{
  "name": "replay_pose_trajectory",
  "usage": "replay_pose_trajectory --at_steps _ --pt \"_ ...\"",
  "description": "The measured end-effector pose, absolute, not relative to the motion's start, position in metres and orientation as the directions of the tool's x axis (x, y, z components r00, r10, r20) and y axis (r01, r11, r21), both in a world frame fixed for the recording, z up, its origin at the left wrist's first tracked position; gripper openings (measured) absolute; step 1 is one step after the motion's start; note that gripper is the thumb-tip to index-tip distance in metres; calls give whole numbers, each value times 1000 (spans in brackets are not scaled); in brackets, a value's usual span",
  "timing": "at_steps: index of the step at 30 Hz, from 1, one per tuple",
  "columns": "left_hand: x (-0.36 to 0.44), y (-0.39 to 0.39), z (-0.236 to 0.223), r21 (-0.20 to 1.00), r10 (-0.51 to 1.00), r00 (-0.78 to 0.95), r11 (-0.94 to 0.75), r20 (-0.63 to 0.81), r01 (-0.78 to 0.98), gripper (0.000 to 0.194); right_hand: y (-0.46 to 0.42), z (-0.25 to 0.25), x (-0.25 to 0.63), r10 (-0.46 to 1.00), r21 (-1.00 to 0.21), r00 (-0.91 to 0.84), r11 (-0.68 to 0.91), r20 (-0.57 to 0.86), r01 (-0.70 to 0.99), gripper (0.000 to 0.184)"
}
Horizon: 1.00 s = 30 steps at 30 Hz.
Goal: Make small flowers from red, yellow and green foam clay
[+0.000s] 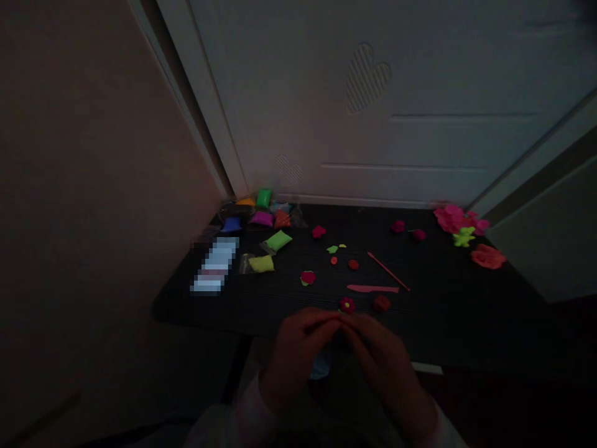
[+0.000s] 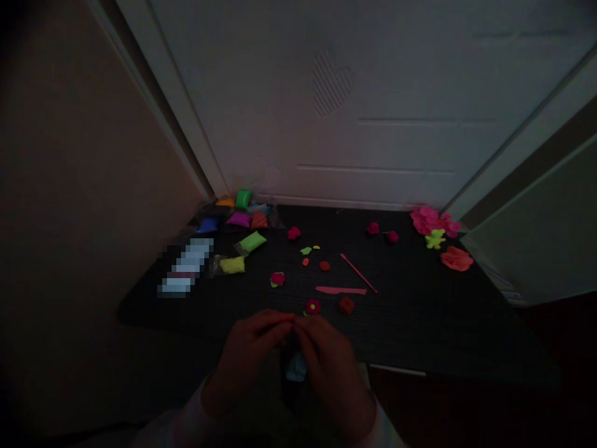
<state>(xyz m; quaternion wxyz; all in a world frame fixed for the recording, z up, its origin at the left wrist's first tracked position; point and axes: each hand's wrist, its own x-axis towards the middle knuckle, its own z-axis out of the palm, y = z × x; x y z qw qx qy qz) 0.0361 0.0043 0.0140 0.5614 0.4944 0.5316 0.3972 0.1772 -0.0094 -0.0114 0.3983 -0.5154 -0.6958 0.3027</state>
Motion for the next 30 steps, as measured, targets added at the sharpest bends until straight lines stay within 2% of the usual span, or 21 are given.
replay_pose_trajectory --at_steps 4,9,11,14,17,20,23,26,30 --pt "43 5 12 935 942 28 337 -336 -114 6 -12 -10 174 975 -846 -28 206 221 491 16" --pt "45 5 5 920 938 -23 335 -346 -201 4 -17 -9 166 983 -882 26 149 180 447 15" --pt "47 3 2 926 943 -29 320 -332 -201 7 -16 -11 163 973 -879 51 179 224 443 16" --pt "49 -2 -1 917 944 -21 315 -330 -245 16 -14 -17 158 929 -823 59 293 365 487 16" --pt "51 -3 1 830 924 20 353 -382 -431 14 -12 -21 157 875 -732 47 372 482 570 15" --pt "51 -2 4 680 889 92 406 -448 -611 7 -11 -22 159 856 -692 24 400 516 601 11" --pt "49 -2 6 598 863 143 447 -485 -665 10 -11 -23 162 848 -696 8 429 530 576 10" --pt "47 -4 4 561 848 176 471 -499 -681 20 -13 -23 165 853 -691 -58 458 519 558 19" --pt "46 -5 1 525 848 229 486 -479 -699 23 -16 -23 167 873 -715 -149 468 464 519 24"
